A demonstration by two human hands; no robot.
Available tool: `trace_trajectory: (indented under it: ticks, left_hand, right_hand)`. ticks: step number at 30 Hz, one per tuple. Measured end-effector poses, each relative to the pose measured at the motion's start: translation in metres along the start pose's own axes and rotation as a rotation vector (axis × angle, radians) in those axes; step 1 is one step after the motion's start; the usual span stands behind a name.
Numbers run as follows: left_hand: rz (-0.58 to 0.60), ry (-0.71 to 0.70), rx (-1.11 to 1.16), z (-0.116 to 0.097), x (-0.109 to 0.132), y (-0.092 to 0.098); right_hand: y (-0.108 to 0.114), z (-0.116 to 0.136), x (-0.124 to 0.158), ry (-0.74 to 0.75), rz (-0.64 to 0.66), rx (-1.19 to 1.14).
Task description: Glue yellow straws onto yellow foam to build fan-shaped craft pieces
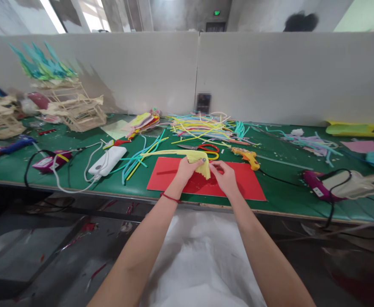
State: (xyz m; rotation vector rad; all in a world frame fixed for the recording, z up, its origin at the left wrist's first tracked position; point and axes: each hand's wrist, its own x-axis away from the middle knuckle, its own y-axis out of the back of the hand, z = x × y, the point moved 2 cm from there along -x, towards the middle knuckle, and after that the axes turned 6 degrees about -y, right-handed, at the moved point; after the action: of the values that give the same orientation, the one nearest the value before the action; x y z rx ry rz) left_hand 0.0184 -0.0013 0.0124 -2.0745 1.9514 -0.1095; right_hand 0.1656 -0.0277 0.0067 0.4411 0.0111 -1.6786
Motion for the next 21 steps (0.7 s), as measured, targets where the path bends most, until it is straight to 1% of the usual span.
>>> trace_trajectory:
  ticks: [5,10,15,18,21]
  left_hand:
    - [-0.001,0.018,0.0,-0.0006,-0.0005,-0.0002]
    - [0.013,0.028,0.008,-0.0007,0.0005,-0.0012]
    - [0.086,0.018,0.019,0.0019,0.002,-0.0025]
    - [0.142,0.037,0.003,0.0043,0.0015,-0.003]
    - [0.162,0.061,-0.039,0.0059,0.0007,-0.0031]
  right_hand:
    - [-0.0003,-0.0002,-0.0003,-0.004,0.004,0.01]
    - [0.0012,-0.002,-0.0001,-0.051,-0.039,-0.021]
    - [0.0027,-0.0026,-0.0006,-0.057,-0.076,-0.059]
    - [0.0033,-0.0022,-0.0011,-0.052,-0.095,-0.075]
    - [0.0037,-0.002,-0.0012,-0.049,-0.098,-0.092]
